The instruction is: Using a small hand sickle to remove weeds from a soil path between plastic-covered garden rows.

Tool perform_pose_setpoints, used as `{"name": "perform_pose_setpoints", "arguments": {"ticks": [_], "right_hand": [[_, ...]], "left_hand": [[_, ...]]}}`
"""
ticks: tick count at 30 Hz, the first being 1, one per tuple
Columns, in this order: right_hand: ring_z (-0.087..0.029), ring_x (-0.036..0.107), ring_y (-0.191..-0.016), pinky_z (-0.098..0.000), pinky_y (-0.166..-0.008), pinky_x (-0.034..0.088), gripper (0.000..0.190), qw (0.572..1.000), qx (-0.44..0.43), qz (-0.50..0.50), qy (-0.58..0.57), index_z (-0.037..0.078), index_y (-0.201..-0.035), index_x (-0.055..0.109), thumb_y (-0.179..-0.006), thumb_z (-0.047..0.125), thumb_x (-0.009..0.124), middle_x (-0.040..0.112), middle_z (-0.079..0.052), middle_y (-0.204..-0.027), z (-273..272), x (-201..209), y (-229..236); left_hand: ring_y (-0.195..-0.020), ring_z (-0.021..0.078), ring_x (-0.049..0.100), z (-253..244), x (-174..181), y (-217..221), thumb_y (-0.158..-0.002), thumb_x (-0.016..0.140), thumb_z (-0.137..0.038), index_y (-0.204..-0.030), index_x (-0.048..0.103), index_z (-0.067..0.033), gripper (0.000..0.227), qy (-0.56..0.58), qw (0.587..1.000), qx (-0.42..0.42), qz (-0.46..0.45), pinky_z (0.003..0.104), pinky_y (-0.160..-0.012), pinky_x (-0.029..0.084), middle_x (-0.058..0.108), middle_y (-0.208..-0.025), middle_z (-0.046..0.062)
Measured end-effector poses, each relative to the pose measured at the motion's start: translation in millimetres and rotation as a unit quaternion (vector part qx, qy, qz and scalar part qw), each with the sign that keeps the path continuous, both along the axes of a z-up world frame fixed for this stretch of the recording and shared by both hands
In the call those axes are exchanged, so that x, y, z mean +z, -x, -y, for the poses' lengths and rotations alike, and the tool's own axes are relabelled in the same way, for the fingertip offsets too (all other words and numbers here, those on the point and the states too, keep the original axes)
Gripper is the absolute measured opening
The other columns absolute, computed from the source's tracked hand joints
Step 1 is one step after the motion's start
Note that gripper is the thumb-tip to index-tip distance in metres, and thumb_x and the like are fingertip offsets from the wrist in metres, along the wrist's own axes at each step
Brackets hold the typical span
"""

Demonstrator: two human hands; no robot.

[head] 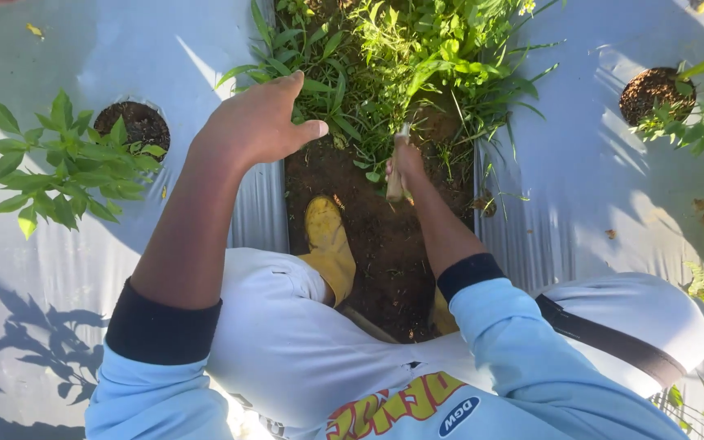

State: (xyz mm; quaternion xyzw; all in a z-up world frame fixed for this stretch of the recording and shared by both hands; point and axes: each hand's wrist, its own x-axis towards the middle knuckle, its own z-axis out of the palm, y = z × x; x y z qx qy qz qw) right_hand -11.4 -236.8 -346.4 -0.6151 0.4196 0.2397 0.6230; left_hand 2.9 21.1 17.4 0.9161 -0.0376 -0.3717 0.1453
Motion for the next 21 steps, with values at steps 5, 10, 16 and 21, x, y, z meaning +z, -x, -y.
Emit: {"name": "perform_pose_setpoints", "arguments": {"ticks": [5, 10, 16, 21], "right_hand": [[-0.017, 0.054, -0.049, -0.0369, -0.047, 0.05, 0.055, 0.992, 0.117, -0.008, 0.049, 0.005, -0.137, 0.055, -0.105, 0.05, 0.049, 0.061, -0.009, -0.07, 7, -1, 23], [-0.02, 0.052, -0.052, -0.0402, -0.048, 0.048, 0.055, 0.998, -0.06, -0.006, -0.026, -0.001, -0.125, 0.055, -0.105, 0.05, 0.05, 0.056, -0.01, -0.071, -3, -9, -11], [-0.019, 0.052, -0.045, -0.0389, -0.044, 0.051, 0.053, 0.989, 0.134, -0.009, 0.063, 0.001, -0.128, 0.058, -0.107, 0.05, 0.048, 0.057, -0.007, -0.061, 0, 8, 35], [-0.018, 0.054, -0.05, -0.0381, -0.046, 0.05, 0.05, 0.989, 0.131, -0.021, 0.06, 0.006, -0.128, 0.057, -0.106, 0.05, 0.05, 0.06, -0.008, -0.069, 9, 8, 51]], "left_hand": [[-0.158, 0.0297, 0.024, 4, -1, 1, -0.103, 0.051, -0.054, -0.169, 0.013, -0.0173, 0.085, 0.004, 1.0, -0.003, -0.007, 0.057, -0.118, 0.033, 0.016, -0.176, 0.001], [-0.156, 0.0322, 0.027, 0, -4, 3, -0.103, 0.052, -0.052, -0.168, 0.013, -0.0151, 0.085, 0.012, 1.0, 0.005, -0.008, 0.058, -0.117, 0.035, 0.018, -0.175, 0.003], [-0.157, 0.0297, 0.024, 4, -4, 0, -0.104, 0.051, -0.054, -0.168, 0.013, -0.0153, 0.084, 0.002, 1.0, -0.012, -0.001, 0.057, -0.119, 0.032, 0.016, -0.176, 0.002], [-0.157, 0.0293, 0.026, 7, -8, 0, -0.103, 0.051, -0.054, -0.168, 0.015, -0.0163, 0.084, 0.004, 1.0, -0.022, 0.006, 0.058, -0.116, 0.036, 0.02, -0.175, 0.001]]}}
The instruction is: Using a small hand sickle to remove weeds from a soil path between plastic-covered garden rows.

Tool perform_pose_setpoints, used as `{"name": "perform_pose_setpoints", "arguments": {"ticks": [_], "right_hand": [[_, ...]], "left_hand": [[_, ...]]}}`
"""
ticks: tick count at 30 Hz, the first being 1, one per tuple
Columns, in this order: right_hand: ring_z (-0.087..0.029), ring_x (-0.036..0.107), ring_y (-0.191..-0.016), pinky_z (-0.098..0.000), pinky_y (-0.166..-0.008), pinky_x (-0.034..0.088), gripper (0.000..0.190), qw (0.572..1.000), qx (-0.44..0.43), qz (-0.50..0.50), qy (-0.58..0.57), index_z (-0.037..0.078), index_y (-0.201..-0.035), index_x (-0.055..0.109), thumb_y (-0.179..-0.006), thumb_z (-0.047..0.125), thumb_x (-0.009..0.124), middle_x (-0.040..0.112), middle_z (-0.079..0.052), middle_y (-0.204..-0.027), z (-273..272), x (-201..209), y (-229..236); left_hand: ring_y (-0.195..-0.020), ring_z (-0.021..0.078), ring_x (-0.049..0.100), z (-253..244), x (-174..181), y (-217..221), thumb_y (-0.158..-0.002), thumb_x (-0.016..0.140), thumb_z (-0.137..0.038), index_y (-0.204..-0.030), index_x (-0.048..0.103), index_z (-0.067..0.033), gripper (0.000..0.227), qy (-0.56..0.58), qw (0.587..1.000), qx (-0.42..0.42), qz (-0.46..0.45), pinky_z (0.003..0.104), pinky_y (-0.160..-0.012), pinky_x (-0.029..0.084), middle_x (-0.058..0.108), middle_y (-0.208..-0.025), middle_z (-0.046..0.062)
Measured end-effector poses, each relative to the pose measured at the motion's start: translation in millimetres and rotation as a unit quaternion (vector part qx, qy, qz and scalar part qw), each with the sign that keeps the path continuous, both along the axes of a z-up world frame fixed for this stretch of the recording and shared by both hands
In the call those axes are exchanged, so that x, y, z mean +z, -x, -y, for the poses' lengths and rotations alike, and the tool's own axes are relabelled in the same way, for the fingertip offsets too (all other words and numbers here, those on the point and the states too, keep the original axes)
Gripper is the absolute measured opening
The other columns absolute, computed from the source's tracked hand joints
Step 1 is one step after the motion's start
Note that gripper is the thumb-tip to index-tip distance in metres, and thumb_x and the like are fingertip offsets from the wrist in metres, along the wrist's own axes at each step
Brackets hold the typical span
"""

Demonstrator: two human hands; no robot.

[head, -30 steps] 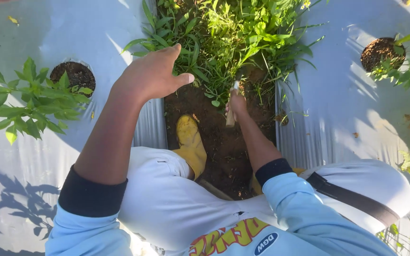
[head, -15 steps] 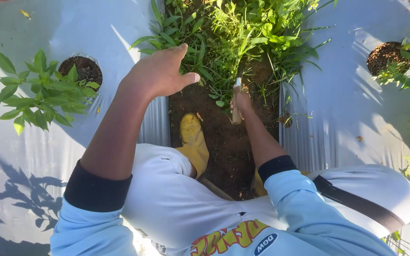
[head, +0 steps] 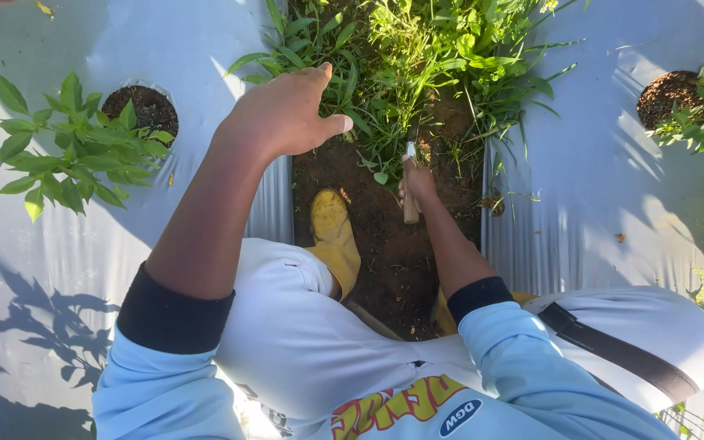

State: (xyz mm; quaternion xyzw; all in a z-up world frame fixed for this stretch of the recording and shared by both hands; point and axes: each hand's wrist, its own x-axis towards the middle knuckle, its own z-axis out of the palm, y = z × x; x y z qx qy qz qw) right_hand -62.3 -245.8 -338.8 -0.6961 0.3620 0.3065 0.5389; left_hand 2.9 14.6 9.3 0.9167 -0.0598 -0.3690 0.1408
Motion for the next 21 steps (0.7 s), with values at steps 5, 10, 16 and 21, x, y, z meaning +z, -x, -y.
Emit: {"name": "perform_pose_setpoints", "arguments": {"ticks": [5, 10, 16, 21], "right_hand": [[-0.018, 0.053, -0.052, -0.0373, -0.046, 0.049, 0.055, 0.99, -0.119, -0.002, -0.07, 0.002, -0.134, 0.053, -0.107, 0.05, 0.049, 0.058, -0.007, -0.072, -23, -8, -27], [-0.018, 0.055, -0.046, -0.0363, -0.042, 0.052, 0.05, 0.999, -0.031, 0.022, -0.025, -0.002, -0.124, 0.06, -0.108, 0.045, 0.052, 0.061, -0.009, -0.066, -27, -9, 14], [-0.018, 0.044, -0.058, -0.0422, -0.055, 0.036, 0.033, 0.963, 0.067, 0.179, 0.19, 0.015, -0.085, 0.049, -0.103, 0.039, 0.062, 0.05, -0.001, -0.071, -18, -25, 84], [-0.028, 0.059, -0.06, -0.0483, -0.054, 0.046, 0.025, 0.922, 0.087, 0.246, 0.287, 0.016, -0.1, 0.056, -0.097, 0.037, 0.07, 0.058, -0.003, -0.073, -13, -13, 108]], "left_hand": [[-0.154, 0.0332, 0.03, -4, 3, 7, -0.102, 0.054, -0.053, -0.169, 0.016, -0.0178, 0.085, 0.025, 0.999, 0.014, 0.014, 0.057, -0.114, 0.038, 0.023, -0.173, 0.005], [-0.151, 0.0357, 0.036, -4, 9, 5, -0.103, 0.054, -0.05, -0.169, 0.016, -0.0147, 0.083, 0.016, 0.999, 0.025, 0.014, 0.059, -0.108, 0.044, 0.028, -0.172, 0.008], [-0.156, 0.0301, 0.029, 6, 12, 6, -0.102, 0.048, -0.058, -0.17, 0.012, -0.0197, 0.086, -0.013, 1.0, 0.007, -0.004, 0.054, -0.11, 0.043, 0.017, -0.176, 0.0], [-0.159, 0.0292, 0.021, -1, 1, 7, -0.101, 0.047, -0.059, -0.169, 0.013, -0.0187, 0.086, 0.008, 1.0, 0.007, 0.023, 0.055, -0.119, 0.032, 0.017, -0.175, 0.002]]}}
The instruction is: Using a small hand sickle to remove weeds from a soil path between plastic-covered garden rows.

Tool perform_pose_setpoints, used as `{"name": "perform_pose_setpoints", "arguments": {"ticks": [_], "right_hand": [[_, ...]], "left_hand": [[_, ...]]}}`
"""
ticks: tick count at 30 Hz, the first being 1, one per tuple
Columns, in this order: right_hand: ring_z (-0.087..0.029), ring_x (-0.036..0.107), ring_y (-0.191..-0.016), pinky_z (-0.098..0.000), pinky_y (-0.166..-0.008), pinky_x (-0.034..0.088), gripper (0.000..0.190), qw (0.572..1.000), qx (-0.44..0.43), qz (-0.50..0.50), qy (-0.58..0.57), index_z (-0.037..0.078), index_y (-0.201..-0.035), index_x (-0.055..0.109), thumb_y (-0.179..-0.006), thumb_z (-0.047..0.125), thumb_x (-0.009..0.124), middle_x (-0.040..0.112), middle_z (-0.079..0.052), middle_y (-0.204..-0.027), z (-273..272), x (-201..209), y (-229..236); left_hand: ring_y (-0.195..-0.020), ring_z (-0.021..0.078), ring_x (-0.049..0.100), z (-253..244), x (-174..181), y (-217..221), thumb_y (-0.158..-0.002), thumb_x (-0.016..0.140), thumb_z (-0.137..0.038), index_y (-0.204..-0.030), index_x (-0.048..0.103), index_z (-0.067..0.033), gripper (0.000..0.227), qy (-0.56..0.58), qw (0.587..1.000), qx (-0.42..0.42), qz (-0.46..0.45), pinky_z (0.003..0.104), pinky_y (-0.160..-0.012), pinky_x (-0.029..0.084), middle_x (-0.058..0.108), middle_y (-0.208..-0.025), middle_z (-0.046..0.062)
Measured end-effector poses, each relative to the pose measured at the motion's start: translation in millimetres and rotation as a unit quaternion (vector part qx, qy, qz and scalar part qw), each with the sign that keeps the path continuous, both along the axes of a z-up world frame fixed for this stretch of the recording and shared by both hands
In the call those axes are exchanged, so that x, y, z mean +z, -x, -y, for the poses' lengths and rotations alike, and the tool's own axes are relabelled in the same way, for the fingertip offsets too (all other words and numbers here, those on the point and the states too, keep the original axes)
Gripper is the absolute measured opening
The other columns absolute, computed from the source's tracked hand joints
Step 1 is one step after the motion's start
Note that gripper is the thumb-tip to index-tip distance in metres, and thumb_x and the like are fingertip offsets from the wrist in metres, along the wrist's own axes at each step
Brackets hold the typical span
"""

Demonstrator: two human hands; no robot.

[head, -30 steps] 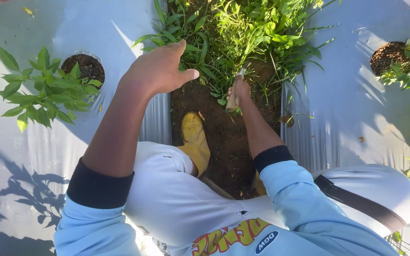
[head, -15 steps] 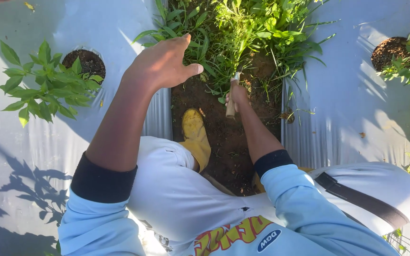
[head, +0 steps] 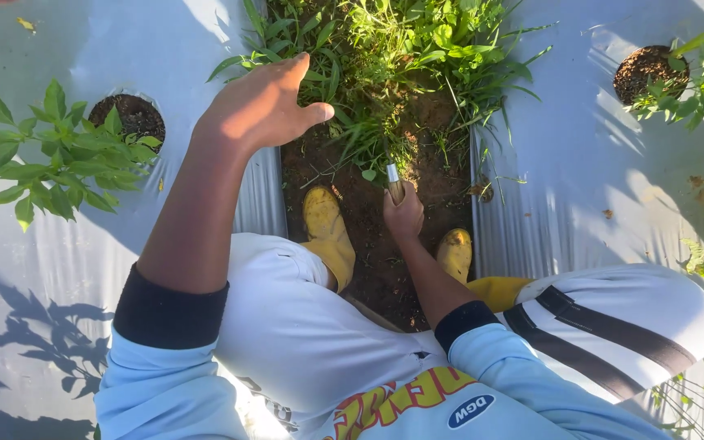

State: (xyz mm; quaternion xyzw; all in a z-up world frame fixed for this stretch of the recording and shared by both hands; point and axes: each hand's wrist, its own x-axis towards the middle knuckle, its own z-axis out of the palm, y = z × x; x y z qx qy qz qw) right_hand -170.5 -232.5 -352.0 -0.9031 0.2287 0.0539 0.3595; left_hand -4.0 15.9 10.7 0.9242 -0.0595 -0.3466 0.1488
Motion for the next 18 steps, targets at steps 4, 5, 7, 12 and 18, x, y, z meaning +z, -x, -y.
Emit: {"name": "perform_pose_setpoints", "arguments": {"ticks": [4, 5, 7, 12, 18], "right_hand": [[-0.022, 0.052, -0.057, -0.0445, -0.051, 0.04, 0.03, 0.997, 0.017, 0.07, -0.037, 0.014, -0.091, 0.053, -0.096, 0.034, 0.075, 0.054, -0.002, -0.069, 9, 0, -16], [-0.022, 0.052, -0.057, -0.0445, -0.051, 0.04, 0.03, 0.997, 0.017, 0.07, -0.038, 0.014, -0.091, 0.053, -0.096, 0.034, 0.075, 0.054, -0.002, -0.069, 10, -1, -30], [-0.013, 0.043, -0.06, -0.036, -0.057, 0.038, 0.033, 0.989, -0.005, 0.085, -0.122, 0.016, -0.083, 0.051, -0.102, 0.038, 0.066, 0.047, 0.003, -0.07, 11, -3, -54], [-0.013, 0.057, -0.046, -0.0305, -0.041, 0.053, 0.028, 0.957, -0.076, 0.0, -0.279, 0.008, -0.104, 0.064, -0.108, 0.034, 0.054, 0.063, -0.004, -0.069, 23, 12, -136], [-0.019, 0.059, -0.05, -0.036, -0.049, 0.053, 0.045, 0.931, -0.114, -0.155, -0.309, 0.0, -0.102, 0.069, -0.109, 0.039, 0.047, 0.066, -0.011, -0.071, 24, 2, -164]], "left_hand": [[-0.159, 0.0281, 0.02, 2, 2, -1, -0.101, 0.045, -0.06, -0.169, 0.011, -0.0197, 0.086, -0.005, 1.0, -0.007, -0.007, 0.054, -0.12, 0.031, 0.015, -0.176, 0.0], [-0.159, 0.0281, 0.02, 2, 3, -1, -0.101, 0.045, -0.06, -0.169, 0.011, -0.0197, 0.086, -0.006, 1.0, -0.007, -0.007, 0.054, -0.12, 0.031, 0.015, -0.176, 0.0], [-0.159, 0.0282, 0.02, 1, 4, 1, -0.101, 0.045, -0.059, -0.169, 0.012, -0.0205, 0.085, -0.002, 1.0, 0.0, -0.009, 0.054, -0.121, 0.031, 0.015, -0.176, 0.002], [-0.157, 0.0299, 0.024, 2, 5, -2, -0.102, 0.046, -0.059, -0.17, 0.01, -0.0215, 0.086, -0.016, 1.0, 0.0, -0.017, 0.054, -0.117, 0.035, 0.016, -0.176, 0.001], [-0.156, 0.03, 0.028, 4, 4, -6, -0.103, 0.051, -0.053, -0.169, 0.015, -0.0172, 0.083, -0.003, 1.0, 0.0, -0.015, 0.058, -0.115, 0.037, 0.023, -0.174, 0.002]]}}
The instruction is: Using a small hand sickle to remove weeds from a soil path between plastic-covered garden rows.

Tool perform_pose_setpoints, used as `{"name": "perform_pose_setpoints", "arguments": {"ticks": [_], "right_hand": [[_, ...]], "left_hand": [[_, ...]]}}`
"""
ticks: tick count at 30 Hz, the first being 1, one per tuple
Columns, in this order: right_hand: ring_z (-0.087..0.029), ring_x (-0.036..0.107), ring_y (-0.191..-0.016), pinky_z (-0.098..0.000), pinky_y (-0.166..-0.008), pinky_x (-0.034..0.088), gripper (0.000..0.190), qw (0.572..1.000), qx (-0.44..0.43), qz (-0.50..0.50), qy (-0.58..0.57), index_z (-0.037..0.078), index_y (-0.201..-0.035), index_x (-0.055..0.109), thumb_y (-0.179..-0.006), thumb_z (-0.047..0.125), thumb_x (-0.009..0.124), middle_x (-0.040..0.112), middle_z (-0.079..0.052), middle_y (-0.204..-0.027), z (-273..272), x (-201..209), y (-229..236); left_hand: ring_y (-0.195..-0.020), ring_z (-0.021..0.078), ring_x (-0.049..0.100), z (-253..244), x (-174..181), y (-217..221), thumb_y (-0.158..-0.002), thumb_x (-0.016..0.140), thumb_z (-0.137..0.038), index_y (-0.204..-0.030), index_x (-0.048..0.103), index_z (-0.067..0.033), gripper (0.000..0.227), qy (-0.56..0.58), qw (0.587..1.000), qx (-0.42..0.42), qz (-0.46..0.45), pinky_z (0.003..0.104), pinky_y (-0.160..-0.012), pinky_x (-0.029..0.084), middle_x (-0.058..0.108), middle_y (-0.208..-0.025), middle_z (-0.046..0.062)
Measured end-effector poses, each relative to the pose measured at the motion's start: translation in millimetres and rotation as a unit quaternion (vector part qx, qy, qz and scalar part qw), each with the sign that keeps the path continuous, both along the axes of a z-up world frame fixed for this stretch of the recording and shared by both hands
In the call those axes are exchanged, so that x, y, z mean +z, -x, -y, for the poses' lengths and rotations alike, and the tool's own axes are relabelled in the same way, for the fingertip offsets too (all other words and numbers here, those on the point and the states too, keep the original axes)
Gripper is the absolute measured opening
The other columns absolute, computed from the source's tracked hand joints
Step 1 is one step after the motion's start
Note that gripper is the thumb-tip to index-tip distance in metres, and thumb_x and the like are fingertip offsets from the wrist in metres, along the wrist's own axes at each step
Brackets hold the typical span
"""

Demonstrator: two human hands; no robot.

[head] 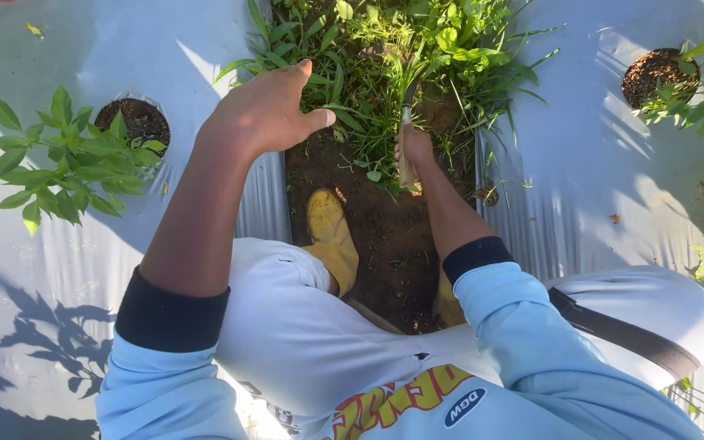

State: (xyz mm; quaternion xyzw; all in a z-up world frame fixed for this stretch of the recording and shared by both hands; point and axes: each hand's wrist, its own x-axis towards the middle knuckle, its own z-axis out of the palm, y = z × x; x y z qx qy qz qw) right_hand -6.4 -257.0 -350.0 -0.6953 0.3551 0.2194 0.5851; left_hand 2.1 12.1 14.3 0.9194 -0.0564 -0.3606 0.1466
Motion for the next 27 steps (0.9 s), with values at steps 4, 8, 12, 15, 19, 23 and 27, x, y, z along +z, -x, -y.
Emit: {"name": "perform_pose_setpoints", "arguments": {"ticks": [4, 8, 12, 15, 19, 23, 27], "right_hand": [[-0.018, 0.058, -0.048, -0.0357, -0.046, 0.053, 0.044, 0.996, 0.061, -0.017, 0.055, 0.005, -0.095, 0.065, -0.11, 0.043, 0.049, 0.065, -0.008, -0.069, -13, 6, 60], [-0.019, 0.058, -0.044, -0.0375, -0.044, 0.056, 0.045, 0.995, 0.08, 0.011, 0.051, 0.009, -0.081, 0.059, -0.108, 0.044, 0.052, 0.063, -0.008, -0.064, -17, 9, 105], [-0.019, 0.056, -0.042, -0.0385, -0.043, 0.054, 0.04, 0.998, 0.033, 0.041, 0.035, 0.012, -0.08, 0.053, -0.108, 0.04, 0.056, 0.059, -0.009, -0.062, -26, 20, 109], [-0.02, 0.056, -0.042, -0.0395, -0.043, 0.055, 0.036, 0.999, 0.01, 0.038, 0.03, 0.009, -0.088, 0.057, -0.108, 0.039, 0.057, 0.061, -0.01, -0.064, -27, 20, 106], [-0.017, 0.056, -0.04, -0.0366, -0.043, 0.053, 0.035, 0.996, -0.05, 0.044, 0.06, 0.01, -0.085, 0.06, -0.107, 0.037, 0.054, 0.06, -0.007, -0.058, -36, 35, 105], [-0.02, 0.055, -0.042, -0.0395, -0.043, 0.055, 0.037, 0.987, -0.158, 0.036, 0.018, 0.01, -0.086, 0.052, -0.109, 0.04, 0.051, 0.056, -0.009, -0.06, -30, 20, 79], [-0.021, 0.056, -0.044, -0.0384, -0.043, 0.052, 0.041, 0.983, -0.184, 0.009, -0.019, 0.002, -0.114, 0.06, -0.108, 0.041, 0.052, 0.061, -0.013, -0.064, -19, -10, 49]], "left_hand": [[-0.157, 0.0309, 0.025, 7, 6, 0, -0.104, 0.051, -0.051, -0.169, 0.015, -0.016, 0.082, -0.008, 1.0, -0.004, -0.009, 0.062, -0.114, 0.038, 0.019, -0.175, 0.002], [-0.16, 0.027, 0.018, 11, 1, -1, -0.104, 0.047, -0.054, -0.169, 0.011, -0.0148, 0.083, -0.021, 0.999, -0.029, -0.009, 0.057, -0.116, 0.036, 0.016, -0.176, 0.002], [-0.158, 0.0291, 0.022, 8, 8, 5, -0.104, 0.046, -0.057, -0.169, 0.011, -0.0197, 0.083, -0.028, 0.999, -0.009, -0.022, 0.057, -0.116, 0.037, 0.015, -0.176, 0.001], [-0.154, 0.0334, 0.03, 1, 6, 6, -0.103, 0.047, -0.057, -0.17, 0.013, -0.0193, 0.084, -0.012, 1.0, 0.001, 0.002, 0.058, -0.111, 0.042, 0.018, -0.175, 0.003], [-0.156, 0.0295, 0.027, -4, 7, 6, -0.104, 0.051, -0.05, -0.169, 0.013, -0.0161, 0.083, -0.005, 1.0, 0.01, -0.008, 0.06, -0.112, 0.04, 0.022, -0.175, 0.002], [-0.157, 0.0305, 0.025, -6, 3, 3, -0.105, 0.05, -0.052, -0.169, 0.011, -0.0164, 0.083, -0.014, 1.0, 0.005, -0.011, 0.06, -0.115, 0.038, 0.02, -0.175, 0.002], [-0.157, 0.0302, 0.026, -1, 1, 0, -0.104, 0.049, -0.052, -0.169, 0.013, -0.0151, 0.083, -0.003, 1.0, -0.005, -0.008, 0.057, -0.113, 0.039, 0.02, -0.175, 0.002]]}}
